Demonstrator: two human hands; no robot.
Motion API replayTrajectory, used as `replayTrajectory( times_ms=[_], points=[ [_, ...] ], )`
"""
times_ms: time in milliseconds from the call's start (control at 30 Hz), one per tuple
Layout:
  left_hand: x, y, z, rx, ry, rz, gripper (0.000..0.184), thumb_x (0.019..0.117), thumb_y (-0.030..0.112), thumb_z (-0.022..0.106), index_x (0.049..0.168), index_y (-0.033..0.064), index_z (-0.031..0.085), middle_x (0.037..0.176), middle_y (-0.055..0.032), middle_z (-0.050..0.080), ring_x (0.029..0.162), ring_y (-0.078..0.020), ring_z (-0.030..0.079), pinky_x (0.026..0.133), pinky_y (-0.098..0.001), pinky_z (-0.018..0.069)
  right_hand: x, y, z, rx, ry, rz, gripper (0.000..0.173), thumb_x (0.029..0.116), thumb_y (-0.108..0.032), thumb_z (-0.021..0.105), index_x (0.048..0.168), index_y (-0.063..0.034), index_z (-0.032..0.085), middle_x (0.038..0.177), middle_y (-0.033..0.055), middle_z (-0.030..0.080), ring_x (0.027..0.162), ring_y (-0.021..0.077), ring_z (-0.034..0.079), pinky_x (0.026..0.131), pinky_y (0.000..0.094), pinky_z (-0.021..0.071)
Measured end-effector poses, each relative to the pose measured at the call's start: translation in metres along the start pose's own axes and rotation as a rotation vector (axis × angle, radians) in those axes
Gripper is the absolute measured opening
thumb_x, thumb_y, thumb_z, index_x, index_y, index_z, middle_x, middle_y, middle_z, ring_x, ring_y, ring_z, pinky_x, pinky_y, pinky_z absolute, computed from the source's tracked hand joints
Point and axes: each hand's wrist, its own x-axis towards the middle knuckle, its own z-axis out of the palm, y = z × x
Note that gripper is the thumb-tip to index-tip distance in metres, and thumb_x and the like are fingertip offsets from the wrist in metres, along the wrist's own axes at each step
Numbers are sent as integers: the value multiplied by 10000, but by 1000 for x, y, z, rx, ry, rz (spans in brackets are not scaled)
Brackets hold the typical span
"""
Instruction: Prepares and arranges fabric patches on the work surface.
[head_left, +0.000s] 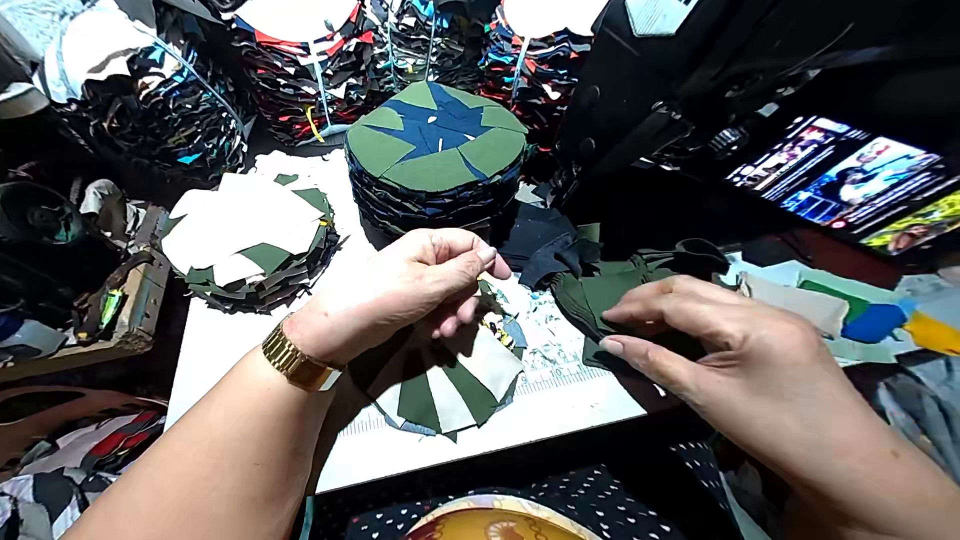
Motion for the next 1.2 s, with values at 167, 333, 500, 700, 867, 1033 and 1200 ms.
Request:
replayTrajectory(
  times_ms=[167,333,500,700,867,1033,1200],
  points=[
    [0,3,0,-184,15,-39,311,1104,79,353,1253,-5,613,893,-96,680,640,-93,631,583,-210,552,2,4,3,23,29,5,157,944,-217,611,921,-140,747,1002,-40,693,913,26,651,775,185,553],
    [0,4,-2,-144,24,-22,323,1064,13,365,1241,7,636,993,-95,697,626,-54,601,535,-170,509,3,4,3,-12,57,99,172,990,-225,545,990,-140,695,972,-35,676,880,15,637,755,198,534],
    [0,2,-1,-121,45,15,251,1070,48,458,1224,9,652,886,-59,661,596,-30,514,513,-143,422,16,-4,-8,-57,256,108,219,1034,-155,553,1144,16,635,1004,120,659,870,90,634,778,269,545],
    [-1,4,0,-70,-10,25,256,1056,133,548,1276,32,631,725,23,548,550,-7,438,479,-133,354,32,-39,-12,376,231,-62,268,965,-88,614,1232,-67,630,1077,-36,674,911,44,666,798,201,586],
    [-6,8,1,-14,-257,39,213,992,130,612,1185,44,638,832,26,653,655,18,549,554,-121,434,31,-71,9,644,210,-129,198,931,-23,657,1117,-82,694,1065,-21,702,902,77,686,790,212,608],
    [-6,9,-8,88,-243,56,201,1000,78,625,799,76,615,645,21,577,547,-1,498,485,-139,376,19,-70,31,671,257,35,204,879,5,707,1062,-86,715,962,-25,717,774,73,687,671,210,616],
    [-1,6,-13,437,-212,36,307,1017,146,640,724,61,600,596,16,527,515,-30,483,471,-171,381,0,-69,56,427,211,103,134,915,-93,669,1039,-89,719,922,-34,696,720,40,665,612,204,596]
  ],
)
